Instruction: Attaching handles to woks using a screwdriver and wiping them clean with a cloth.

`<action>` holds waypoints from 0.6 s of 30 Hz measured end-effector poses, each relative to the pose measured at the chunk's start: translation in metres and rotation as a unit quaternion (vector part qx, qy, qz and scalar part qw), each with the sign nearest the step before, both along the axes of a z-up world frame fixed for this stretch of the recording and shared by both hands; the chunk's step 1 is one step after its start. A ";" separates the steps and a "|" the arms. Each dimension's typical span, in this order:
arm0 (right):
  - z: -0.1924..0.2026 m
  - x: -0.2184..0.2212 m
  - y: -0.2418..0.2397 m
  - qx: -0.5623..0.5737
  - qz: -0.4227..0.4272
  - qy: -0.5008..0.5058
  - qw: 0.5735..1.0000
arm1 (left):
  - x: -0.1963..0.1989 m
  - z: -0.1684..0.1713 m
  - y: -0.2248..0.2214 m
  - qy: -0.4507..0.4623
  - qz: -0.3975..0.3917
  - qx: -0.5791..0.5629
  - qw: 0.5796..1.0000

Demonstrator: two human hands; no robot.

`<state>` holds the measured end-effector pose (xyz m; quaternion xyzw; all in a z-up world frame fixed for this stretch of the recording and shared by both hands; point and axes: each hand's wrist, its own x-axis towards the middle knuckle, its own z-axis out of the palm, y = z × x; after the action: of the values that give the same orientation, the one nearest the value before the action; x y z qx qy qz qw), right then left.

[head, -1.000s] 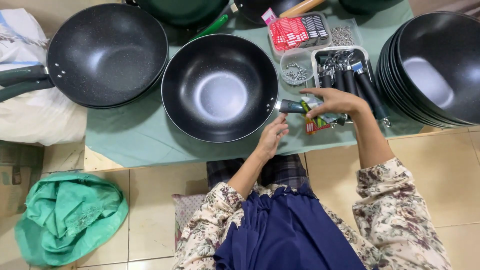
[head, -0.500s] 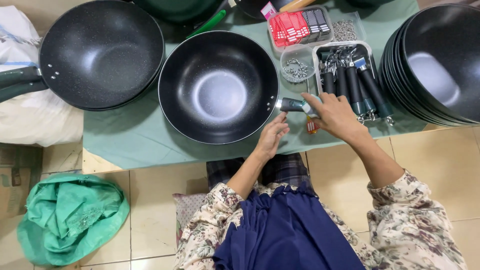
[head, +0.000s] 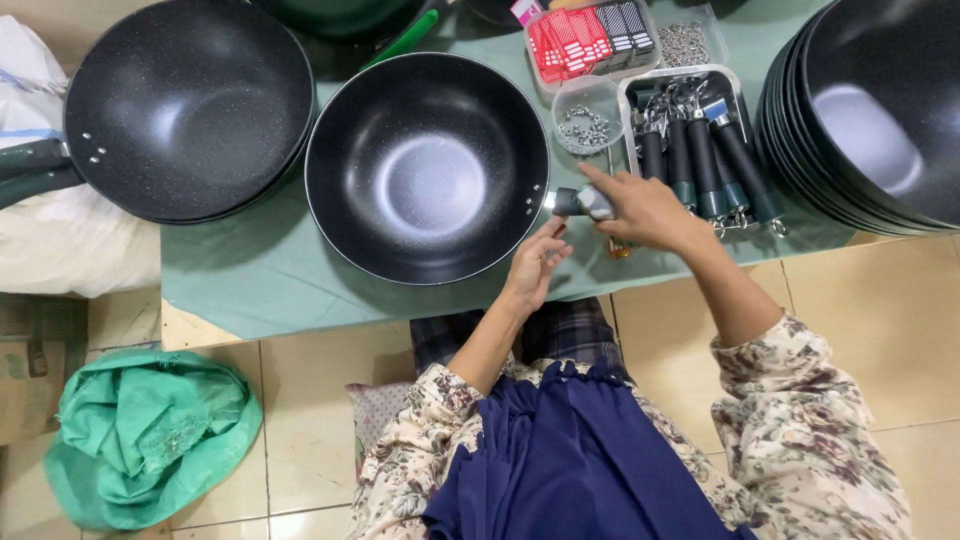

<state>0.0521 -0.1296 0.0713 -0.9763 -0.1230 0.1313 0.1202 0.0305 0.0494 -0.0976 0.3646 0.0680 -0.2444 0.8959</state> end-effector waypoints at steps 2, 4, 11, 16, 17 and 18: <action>0.041 0.005 -0.010 0.065 -0.054 0.092 0.992 | 0.000 0.003 0.000 0.001 -0.006 0.004 1.000; 0.059 0.012 -0.016 0.130 -0.106 0.183 0.969 | -0.002 0.007 0.000 0.003 -0.011 0.009 1.000; 0.004 0.038 0.017 0.077 0.000 0.131 0.988 | -0.003 0.009 0.001 0.014 0.001 0.003 1.000; -0.046 0.023 0.024 -0.066 0.080 -0.080 0.991 | -0.004 0.027 0.002 0.025 0.016 -0.002 1.000; -0.046 0.016 0.017 -0.083 0.083 -0.092 0.989 | -0.004 0.017 0.002 0.027 0.017 0.002 1.000; -0.046 0.010 0.009 -0.100 0.086 -0.106 0.986 | -0.003 0.008 0.002 0.028 0.018 0.006 0.999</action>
<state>0.0621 -0.1206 0.0248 -0.9775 -0.2052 0.0487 -0.0034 0.0271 0.0514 -0.0900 0.3615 0.1009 -0.2375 0.8959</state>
